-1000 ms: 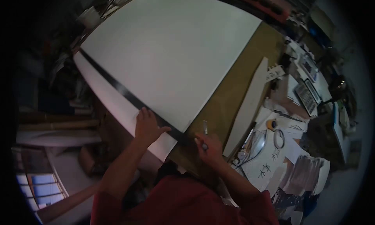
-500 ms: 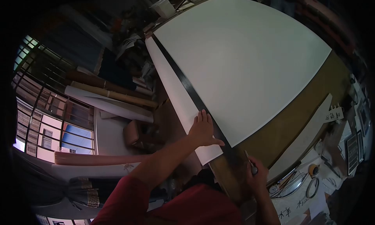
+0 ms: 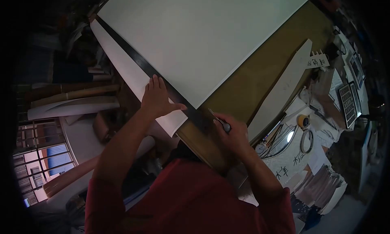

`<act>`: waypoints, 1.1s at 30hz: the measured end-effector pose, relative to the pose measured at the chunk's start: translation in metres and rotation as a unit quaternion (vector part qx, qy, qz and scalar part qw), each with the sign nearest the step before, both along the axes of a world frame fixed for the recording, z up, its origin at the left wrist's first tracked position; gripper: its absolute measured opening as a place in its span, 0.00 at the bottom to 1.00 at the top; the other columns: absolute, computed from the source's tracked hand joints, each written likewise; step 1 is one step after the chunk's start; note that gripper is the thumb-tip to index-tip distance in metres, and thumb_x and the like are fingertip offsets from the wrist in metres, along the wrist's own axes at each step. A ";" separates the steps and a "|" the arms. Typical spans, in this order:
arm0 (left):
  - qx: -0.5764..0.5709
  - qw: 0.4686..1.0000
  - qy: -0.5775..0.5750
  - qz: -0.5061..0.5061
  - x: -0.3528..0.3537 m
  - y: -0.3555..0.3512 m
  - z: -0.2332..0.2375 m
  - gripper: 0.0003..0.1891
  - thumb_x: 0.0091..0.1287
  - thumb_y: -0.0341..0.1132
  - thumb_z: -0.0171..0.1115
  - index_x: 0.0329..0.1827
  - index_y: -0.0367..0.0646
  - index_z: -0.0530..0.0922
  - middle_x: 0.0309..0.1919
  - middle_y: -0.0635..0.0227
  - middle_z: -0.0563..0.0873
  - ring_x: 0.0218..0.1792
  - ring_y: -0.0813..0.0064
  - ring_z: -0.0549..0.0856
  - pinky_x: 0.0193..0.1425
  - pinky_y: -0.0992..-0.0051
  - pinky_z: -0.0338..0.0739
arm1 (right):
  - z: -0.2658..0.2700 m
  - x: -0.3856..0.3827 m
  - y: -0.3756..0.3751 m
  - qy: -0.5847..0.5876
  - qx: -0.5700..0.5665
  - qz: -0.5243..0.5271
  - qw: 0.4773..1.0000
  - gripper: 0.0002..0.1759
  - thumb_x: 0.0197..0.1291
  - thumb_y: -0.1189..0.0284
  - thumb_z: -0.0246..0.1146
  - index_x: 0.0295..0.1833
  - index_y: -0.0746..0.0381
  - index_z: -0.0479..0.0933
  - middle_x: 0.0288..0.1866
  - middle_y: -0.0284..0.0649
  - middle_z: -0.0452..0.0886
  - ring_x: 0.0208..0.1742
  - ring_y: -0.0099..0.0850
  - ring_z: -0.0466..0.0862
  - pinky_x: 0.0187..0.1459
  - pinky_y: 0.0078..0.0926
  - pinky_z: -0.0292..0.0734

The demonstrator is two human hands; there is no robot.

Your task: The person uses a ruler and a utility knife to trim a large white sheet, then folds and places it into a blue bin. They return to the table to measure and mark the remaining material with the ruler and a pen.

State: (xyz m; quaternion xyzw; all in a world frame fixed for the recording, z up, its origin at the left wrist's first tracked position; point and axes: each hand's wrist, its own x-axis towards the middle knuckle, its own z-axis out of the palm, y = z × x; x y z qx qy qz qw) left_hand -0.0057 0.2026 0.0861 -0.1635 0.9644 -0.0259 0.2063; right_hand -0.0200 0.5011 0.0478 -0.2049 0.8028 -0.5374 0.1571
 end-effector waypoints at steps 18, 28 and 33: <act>-0.013 0.998 -0.068 0.003 -0.010 0.002 0.013 0.79 0.49 0.85 0.64 0.82 0.17 0.50 0.83 0.28 0.54 0.84 0.35 0.54 0.85 0.45 0.52 | 0.009 -0.007 -0.043 0.023 0.005 0.057 0.998 0.11 0.69 0.71 0.71 0.55 0.59 0.86 0.45 0.47 0.91 0.44 0.45 0.93 0.45 0.35 0.86; -0.007 0.996 -0.094 0.005 -0.016 0.004 0.020 0.77 0.51 0.82 0.67 0.81 0.16 0.52 0.82 0.25 0.54 0.84 0.33 0.54 0.84 0.41 0.54 | 0.014 -0.005 -0.059 0.040 0.057 0.035 0.997 0.10 0.67 0.73 0.71 0.52 0.60 0.87 0.46 0.47 0.91 0.46 0.44 0.93 0.48 0.35 0.86; 0.002 0.997 -0.083 0.004 -0.015 0.002 0.017 0.76 0.51 0.82 0.68 0.80 0.14 0.53 0.81 0.23 0.54 0.83 0.30 0.55 0.83 0.39 0.55 | 0.012 -0.005 -0.063 0.040 0.037 0.023 0.998 0.08 0.66 0.75 0.72 0.50 0.61 0.87 0.48 0.47 0.92 0.48 0.43 0.93 0.50 0.34 0.87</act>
